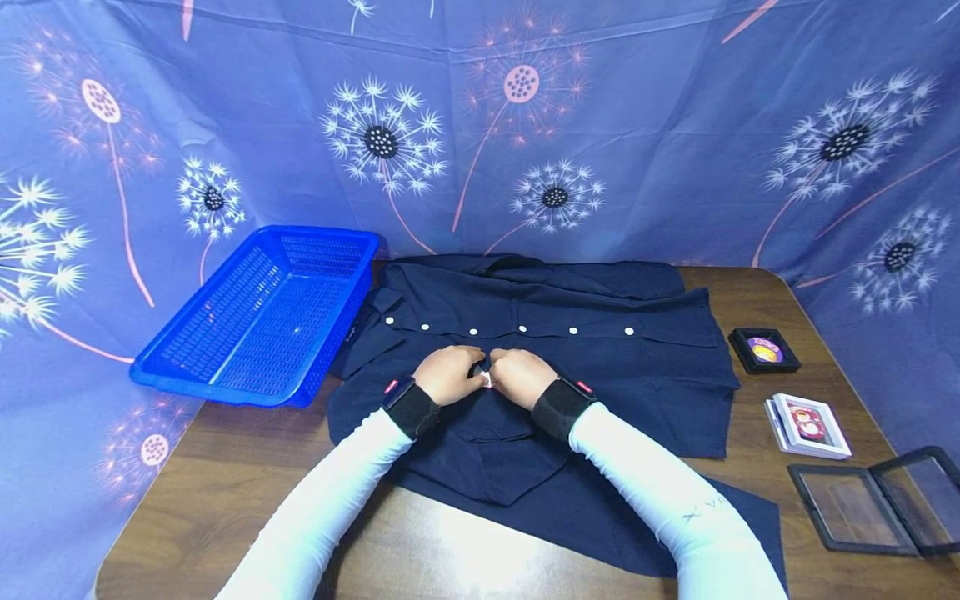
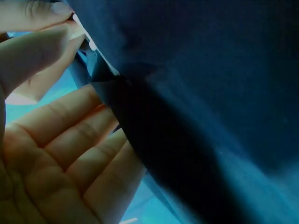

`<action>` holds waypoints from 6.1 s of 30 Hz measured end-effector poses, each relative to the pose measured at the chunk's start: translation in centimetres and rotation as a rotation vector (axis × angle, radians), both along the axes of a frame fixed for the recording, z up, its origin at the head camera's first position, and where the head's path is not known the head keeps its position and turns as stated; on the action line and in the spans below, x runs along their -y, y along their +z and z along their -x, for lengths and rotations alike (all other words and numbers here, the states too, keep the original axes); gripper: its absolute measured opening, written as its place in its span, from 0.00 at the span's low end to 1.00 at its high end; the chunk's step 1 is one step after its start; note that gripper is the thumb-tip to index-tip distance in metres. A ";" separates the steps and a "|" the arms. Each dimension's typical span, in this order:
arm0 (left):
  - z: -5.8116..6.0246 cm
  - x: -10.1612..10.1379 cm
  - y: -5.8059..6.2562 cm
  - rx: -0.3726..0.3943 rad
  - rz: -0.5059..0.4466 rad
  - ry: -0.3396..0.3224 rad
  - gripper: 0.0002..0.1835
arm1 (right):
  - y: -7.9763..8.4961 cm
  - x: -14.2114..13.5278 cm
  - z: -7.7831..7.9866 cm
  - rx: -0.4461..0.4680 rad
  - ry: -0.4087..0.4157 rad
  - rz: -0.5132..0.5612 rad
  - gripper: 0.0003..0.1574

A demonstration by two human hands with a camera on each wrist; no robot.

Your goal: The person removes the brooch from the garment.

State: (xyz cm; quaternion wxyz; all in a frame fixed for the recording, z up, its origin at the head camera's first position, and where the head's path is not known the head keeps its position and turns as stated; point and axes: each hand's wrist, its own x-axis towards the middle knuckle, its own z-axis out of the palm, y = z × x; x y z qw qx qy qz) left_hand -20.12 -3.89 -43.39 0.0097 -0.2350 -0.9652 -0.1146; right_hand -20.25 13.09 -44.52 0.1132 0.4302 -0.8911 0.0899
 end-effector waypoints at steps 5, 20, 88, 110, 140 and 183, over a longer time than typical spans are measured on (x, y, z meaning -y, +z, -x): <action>0.1 -0.3 -0.1 -0.005 0.050 0.002 0.11 | 0.1 0.1 0.0 0.006 0.001 -0.003 0.07; 0.0 -0.6 -0.6 -0.079 0.099 0.010 0.12 | 0.4 0.2 0.0 -0.037 0.024 -0.018 0.06; -0.1 -0.2 -0.6 -0.098 0.034 -0.006 0.13 | 0.2 0.6 -0.1 -0.135 -0.008 -0.101 0.05; -0.1 -0.2 -0.6 -0.065 0.052 0.006 0.10 | 0.1 0.4 -0.1 -0.136 -0.013 -0.093 0.03; 0.1 0.2 -1.1 -0.053 0.073 -0.002 0.19 | -0.5 0.4 -0.7 -0.218 0.005 -0.096 0.09; 0.7 0.8 0.2 -0.002 -0.133 -0.021 0.08 | 0.8 -0.9 0.2 0.172 -0.157 0.278 0.02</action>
